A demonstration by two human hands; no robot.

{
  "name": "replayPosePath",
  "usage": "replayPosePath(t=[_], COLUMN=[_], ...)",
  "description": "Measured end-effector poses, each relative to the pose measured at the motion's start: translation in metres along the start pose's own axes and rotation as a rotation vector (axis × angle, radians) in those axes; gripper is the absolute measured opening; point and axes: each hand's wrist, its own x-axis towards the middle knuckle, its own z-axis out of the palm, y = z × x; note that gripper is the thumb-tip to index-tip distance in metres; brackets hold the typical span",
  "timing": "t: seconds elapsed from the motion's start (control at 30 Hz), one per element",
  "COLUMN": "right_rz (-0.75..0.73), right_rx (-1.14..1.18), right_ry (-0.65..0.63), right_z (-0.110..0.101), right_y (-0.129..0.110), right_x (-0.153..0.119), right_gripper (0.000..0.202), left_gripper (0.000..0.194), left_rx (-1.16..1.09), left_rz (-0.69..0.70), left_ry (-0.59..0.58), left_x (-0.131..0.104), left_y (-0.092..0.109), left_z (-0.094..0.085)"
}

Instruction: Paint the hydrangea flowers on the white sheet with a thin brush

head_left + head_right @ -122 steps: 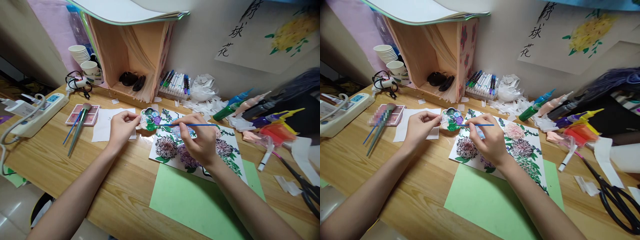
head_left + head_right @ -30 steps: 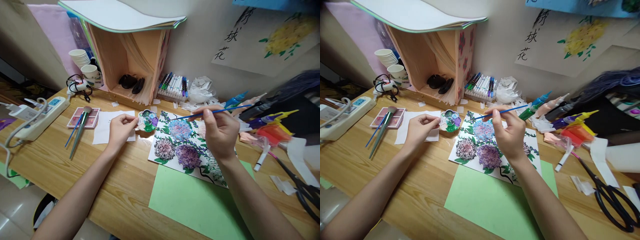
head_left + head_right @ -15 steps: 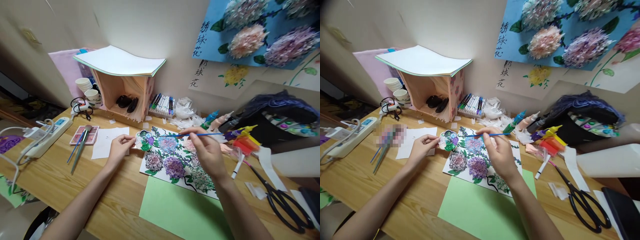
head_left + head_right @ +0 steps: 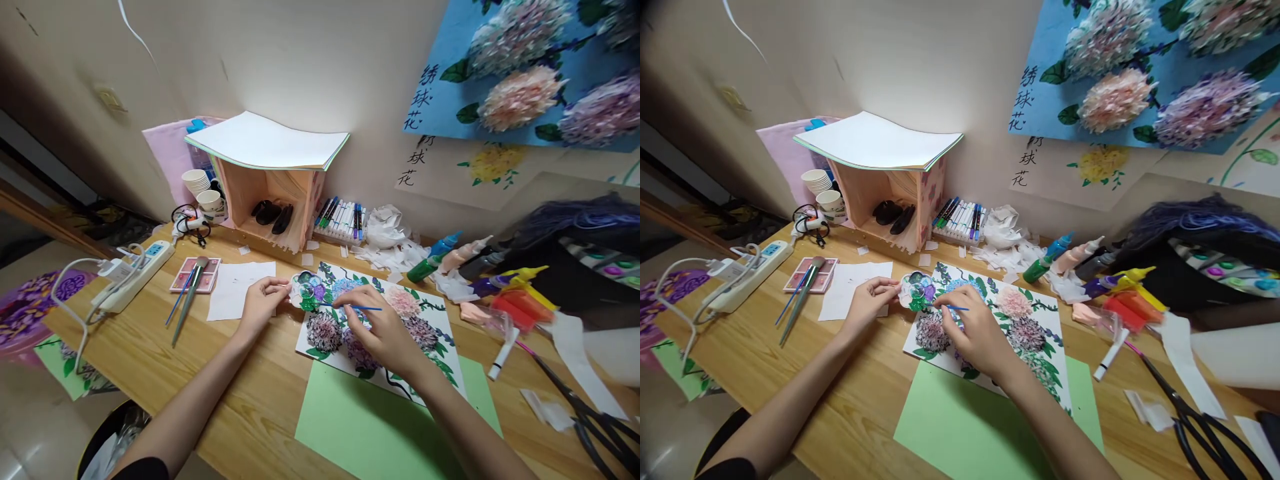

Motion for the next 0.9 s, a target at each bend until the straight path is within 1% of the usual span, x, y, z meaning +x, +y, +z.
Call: replayPosePath(t=[0.2, 0.23, 0.3, 0.4, 0.47, 0.53, 0.67, 0.77, 0.9], right_rz=[0.005, 0.008, 0.037, 0.106, 0.144, 0.179, 0.22, 0.229, 0.261], right_rx=[0.022, 0.027, 0.035, 0.005, -0.051, -0.098, -0.105, -0.094, -0.078], right_ry=[0.014, 0.031, 0.121, 0.309, 0.362, 0.342, 0.25, 0.221, 0.203], right_z=[-0.004, -0.006, -0.014, -0.027, -0.032, -0.031, -0.02, -0.013, -0.01], right_y=[0.0, 0.001, 0.006, 0.022, 0.035, 0.049, 0.067, 0.072, 0.073], right_x=[0.001, 0.001, 0.0, 0.001, 0.003, 0.006, 0.009, 0.01, 0.01], right_gripper=[0.022, 0.022, 0.021, 0.021, 0.021, 0.022, 0.025, 0.026, 0.025], left_gripper=[0.041, 0.042, 0.043, 0.042, 0.042, 0.042, 0.043, 0.044, 0.043], left_rx=[-0.023, -0.023, -0.018, -0.007, -0.007, -0.007, 0.004, 0.013, 0.025], left_rz=[-0.05, -0.055, -0.058, -0.057, -0.065, -0.075, -0.088, -0.092, -0.094], left_ry=[-0.006, -0.003, 0.008, 0.018, 0.018, 0.021, 0.044, 0.057, 0.055], left_x=[-0.001, -0.001, -0.001, 0.001, 0.002, 0.004, 0.007, 0.009, 0.009], left_y=[0.003, 0.003, 0.004, 0.004, 0.003, 0.001, -0.001, -0.003, -0.002], left_z=[0.002, 0.002, 0.003, 0.002, 0.002, 0.001, 0.0, -0.001, -0.001])
